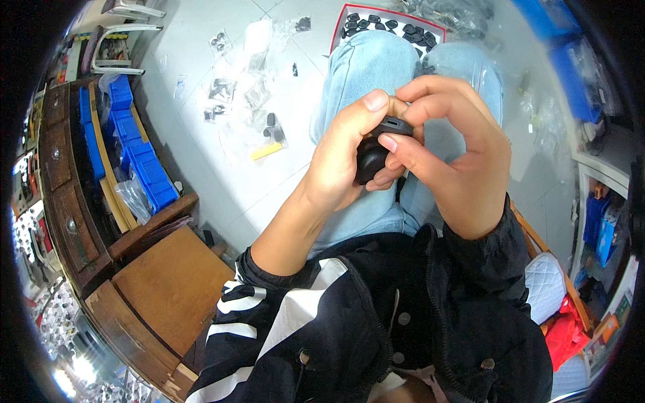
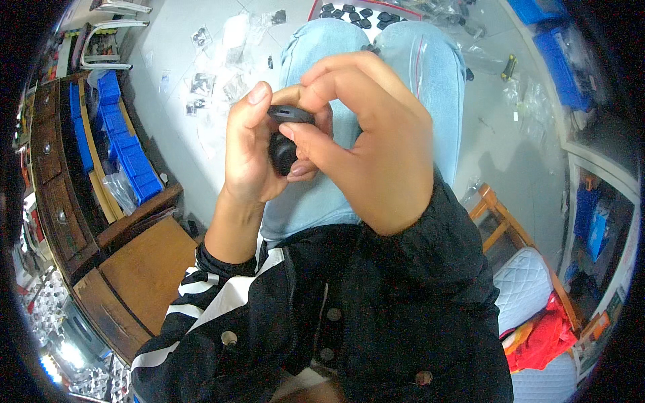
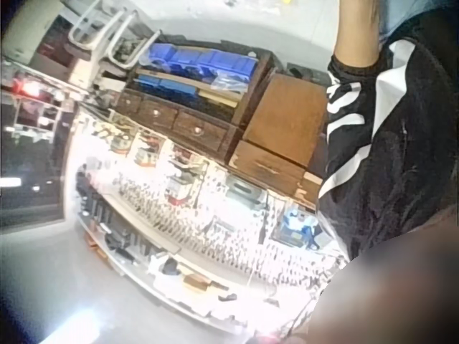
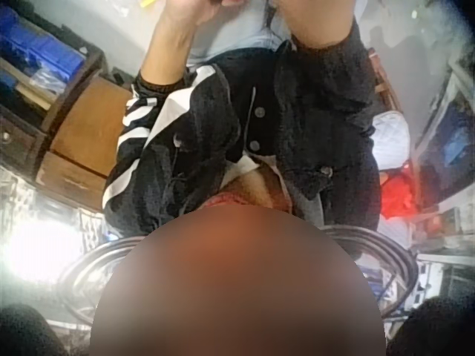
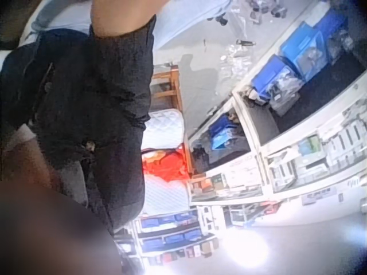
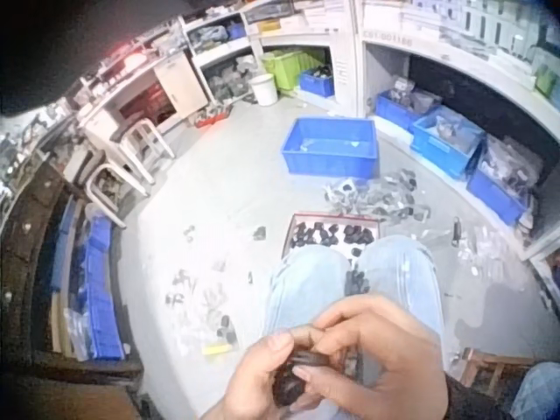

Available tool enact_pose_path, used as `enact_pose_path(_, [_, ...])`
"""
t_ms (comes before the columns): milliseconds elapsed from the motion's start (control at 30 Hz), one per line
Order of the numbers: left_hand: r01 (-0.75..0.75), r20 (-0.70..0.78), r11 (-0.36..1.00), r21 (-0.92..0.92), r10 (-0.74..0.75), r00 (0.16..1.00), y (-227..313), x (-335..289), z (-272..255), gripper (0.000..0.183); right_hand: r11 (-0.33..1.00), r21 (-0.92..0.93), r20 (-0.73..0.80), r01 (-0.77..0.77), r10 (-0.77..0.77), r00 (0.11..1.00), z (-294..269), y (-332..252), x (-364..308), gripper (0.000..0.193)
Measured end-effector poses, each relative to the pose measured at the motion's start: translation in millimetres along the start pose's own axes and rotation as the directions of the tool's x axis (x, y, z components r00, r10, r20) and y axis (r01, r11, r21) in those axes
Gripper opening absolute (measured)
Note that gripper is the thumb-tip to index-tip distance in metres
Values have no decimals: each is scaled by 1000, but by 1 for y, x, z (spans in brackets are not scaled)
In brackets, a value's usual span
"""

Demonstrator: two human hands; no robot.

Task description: The person sits on the floor and assembles small black key fobs by inserting rubber grommets into them. They pick up key fobs from a red tray, take grommets from a plastic bag, and press them into place on each unit.

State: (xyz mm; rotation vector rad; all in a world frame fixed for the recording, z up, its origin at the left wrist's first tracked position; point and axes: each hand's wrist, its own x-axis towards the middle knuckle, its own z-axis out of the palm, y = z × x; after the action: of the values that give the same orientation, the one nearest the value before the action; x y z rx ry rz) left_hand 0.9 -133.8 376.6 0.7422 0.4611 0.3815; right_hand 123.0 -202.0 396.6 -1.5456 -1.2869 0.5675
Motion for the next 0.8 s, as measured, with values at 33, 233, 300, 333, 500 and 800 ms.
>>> enact_pose_path(33, [7,3,1000,-29,-7,1000,0,1,0,49,1000,1,0,-6,6,1000,0,0,0,15])
enact_pose_path(233, [84,14,971,-222,-83,996,-1,2,2,48,1000,30,1,5,-5,1000,0,3,2,15])
enact_pose_path(300, [105,44,960,-258,-97,994,-1,3,1,48,999,33,4,8,-8,1000,0,4,3,15])
enact_pose_path(333, [113,52,958,-263,-103,993,-1,3,1,49,999,35,7,7,-7,1000,0,4,3,15])
enact_pose_path(500, [131,43,951,-280,-123,991,0,3,3,49,998,56,19,-1,0,1000,0,5,3,15])
enact_pose_path(800, [124,16,964,-234,-124,992,3,2,6,49,988,146,43,-59,53,998,0,6,1,15])
